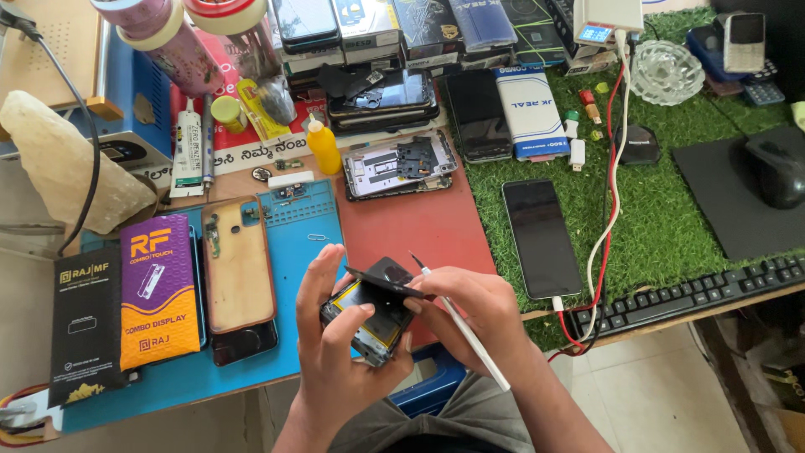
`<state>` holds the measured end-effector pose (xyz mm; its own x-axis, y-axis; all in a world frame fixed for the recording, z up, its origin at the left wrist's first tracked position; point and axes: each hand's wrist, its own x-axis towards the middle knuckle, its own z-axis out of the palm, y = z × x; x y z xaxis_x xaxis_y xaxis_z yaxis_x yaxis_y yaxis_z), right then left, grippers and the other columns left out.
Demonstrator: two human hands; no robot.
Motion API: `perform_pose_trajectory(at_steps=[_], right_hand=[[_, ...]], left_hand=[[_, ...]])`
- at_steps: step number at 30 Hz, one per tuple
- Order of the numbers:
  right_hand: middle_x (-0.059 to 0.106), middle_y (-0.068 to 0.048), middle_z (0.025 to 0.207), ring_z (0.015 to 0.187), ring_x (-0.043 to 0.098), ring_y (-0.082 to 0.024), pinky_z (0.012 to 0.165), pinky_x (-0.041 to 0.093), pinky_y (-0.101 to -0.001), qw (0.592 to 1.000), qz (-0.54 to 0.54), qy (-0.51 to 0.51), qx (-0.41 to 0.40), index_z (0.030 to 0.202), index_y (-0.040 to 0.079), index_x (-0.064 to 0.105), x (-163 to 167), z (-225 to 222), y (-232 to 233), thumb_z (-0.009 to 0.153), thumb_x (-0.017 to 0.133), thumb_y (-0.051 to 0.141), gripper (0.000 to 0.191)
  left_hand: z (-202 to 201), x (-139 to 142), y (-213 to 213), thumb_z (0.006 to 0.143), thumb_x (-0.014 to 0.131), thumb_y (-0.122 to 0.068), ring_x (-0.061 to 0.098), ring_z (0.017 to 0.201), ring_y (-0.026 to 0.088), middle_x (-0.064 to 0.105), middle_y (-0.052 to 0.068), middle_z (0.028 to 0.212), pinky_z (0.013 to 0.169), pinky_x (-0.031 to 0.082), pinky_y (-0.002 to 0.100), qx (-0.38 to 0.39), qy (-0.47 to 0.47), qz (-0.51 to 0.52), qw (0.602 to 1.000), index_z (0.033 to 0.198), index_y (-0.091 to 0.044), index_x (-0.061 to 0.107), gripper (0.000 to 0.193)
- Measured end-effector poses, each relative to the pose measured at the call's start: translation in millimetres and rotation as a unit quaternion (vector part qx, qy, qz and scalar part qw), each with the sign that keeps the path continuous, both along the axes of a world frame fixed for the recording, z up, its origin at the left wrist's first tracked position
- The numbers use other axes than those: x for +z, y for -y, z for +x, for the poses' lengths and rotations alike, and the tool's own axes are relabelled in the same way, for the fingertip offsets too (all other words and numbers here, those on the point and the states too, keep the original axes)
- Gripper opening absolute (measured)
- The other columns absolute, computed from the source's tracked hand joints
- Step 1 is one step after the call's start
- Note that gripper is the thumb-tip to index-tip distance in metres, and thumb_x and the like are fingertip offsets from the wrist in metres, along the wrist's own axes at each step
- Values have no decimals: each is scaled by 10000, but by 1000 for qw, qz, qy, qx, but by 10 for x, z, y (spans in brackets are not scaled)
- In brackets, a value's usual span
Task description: The person picks up a smartphone, squeezes liquid from a yellow bottle along the edge of its back cover, then uses a white pry tool to work around the cover seam. They pry the back cover off and set it aside, exposing the phone's internal components on the workbench.
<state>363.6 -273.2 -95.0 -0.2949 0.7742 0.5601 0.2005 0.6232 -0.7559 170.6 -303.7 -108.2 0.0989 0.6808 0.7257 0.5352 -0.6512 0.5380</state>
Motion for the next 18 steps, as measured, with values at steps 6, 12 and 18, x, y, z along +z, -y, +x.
perform_pose_trajectory(at_steps=[6, 12, 18], right_hand=[[769, -116, 972, 846, 789, -207, 753, 620, -305, 998, -27, -15, -53, 1068, 22, 673, -56, -10, 26, 873, 790, -1, 228], [756, -76, 866, 736, 731, -127, 658, 570, -249, 993, -72, -14, -97, 1052, 21, 689, -102, 17, 53, 858, 810, 23, 229], [734, -52, 812, 699, 655, -69, 621, 528, -221, 987, -104, -43, -118, 1065, 19, 686, -155, 39, 73, 867, 809, 40, 234]], left_hand=[[-6, -7, 42, 804, 865, -192, 510, 1411, 509, 301, 285, 1554, 1082, 525, 537, 1, 4, -8, 1000, 1313, -163, 366, 713], [8, -35, 51, 805, 874, -186, 514, 1405, 507, 320, 296, 1544, 1084, 522, 553, -9, 22, -4, 1000, 1270, -148, 340, 709], [1, -90, 94, 788, 887, -189, 533, 1373, 500, 373, 308, 1490, 1060, 535, 542, -13, 22, 6, 1000, 1243, -131, 327, 723]])
